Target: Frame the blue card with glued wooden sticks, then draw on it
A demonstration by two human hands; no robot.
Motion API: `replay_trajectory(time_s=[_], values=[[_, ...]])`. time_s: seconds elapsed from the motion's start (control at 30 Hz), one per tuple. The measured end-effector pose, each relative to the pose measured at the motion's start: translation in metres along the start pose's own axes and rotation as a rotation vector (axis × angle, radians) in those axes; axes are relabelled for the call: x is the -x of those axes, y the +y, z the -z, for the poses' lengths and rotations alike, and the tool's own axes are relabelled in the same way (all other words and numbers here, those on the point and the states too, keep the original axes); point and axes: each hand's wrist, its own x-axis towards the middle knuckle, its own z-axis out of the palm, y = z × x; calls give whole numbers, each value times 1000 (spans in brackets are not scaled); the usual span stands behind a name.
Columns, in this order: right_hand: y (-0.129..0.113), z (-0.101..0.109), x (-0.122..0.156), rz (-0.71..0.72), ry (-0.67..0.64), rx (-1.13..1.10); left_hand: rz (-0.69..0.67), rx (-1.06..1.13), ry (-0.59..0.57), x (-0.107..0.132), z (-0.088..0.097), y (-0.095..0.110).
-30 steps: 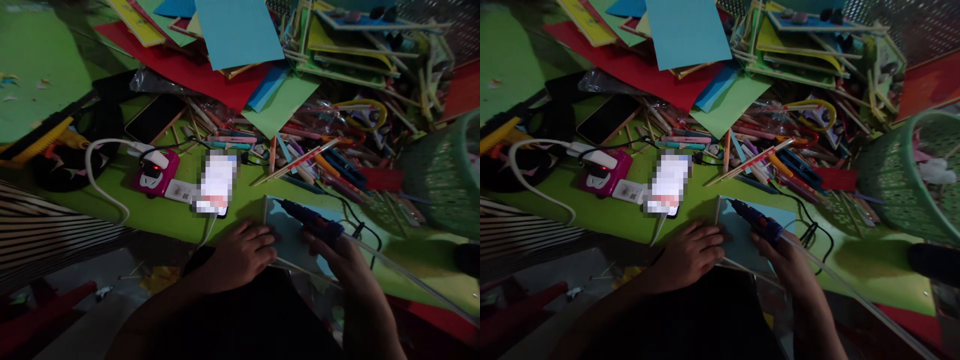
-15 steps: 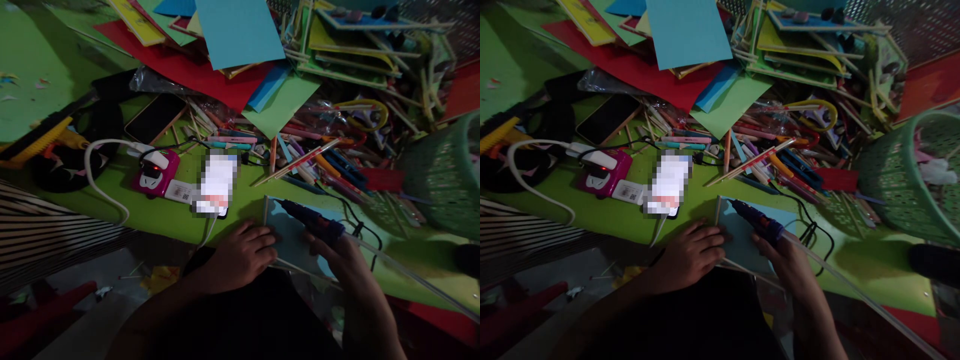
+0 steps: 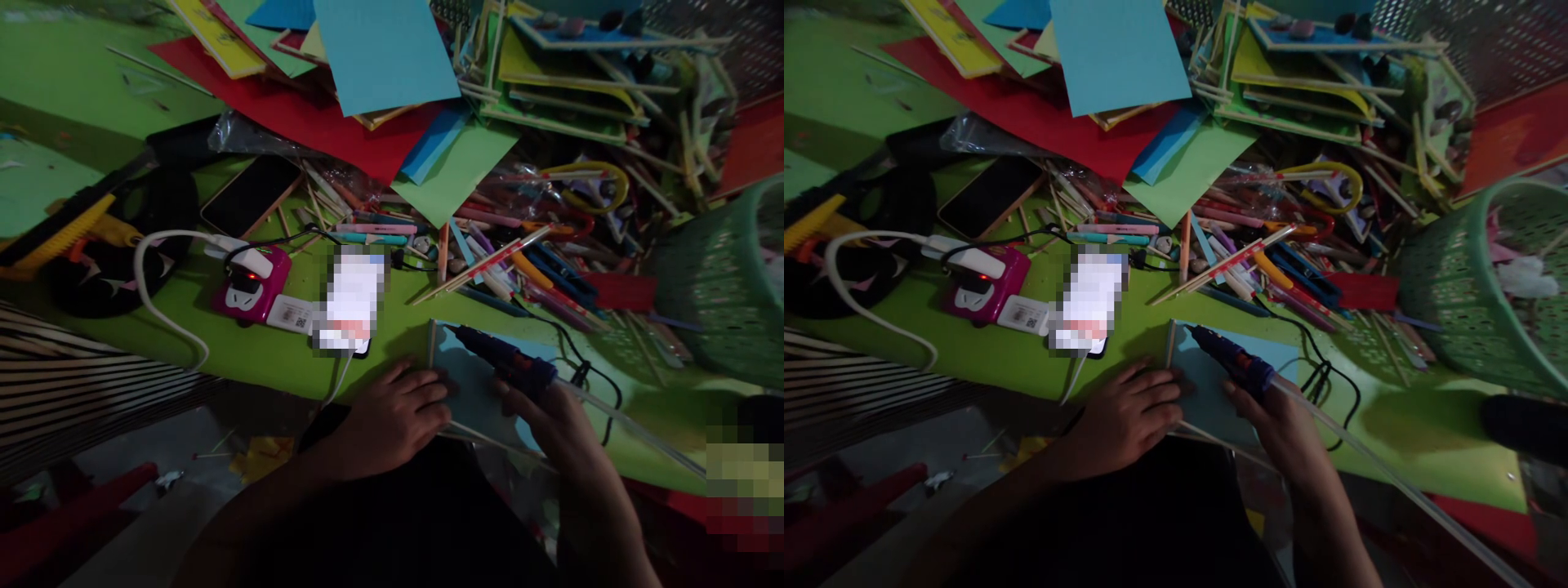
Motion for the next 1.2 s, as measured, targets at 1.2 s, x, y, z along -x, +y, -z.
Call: replay_trajectory(time_s=[1.2], values=[[25,6,7,-68,14,13,9,-21,-18,0,0,0]])
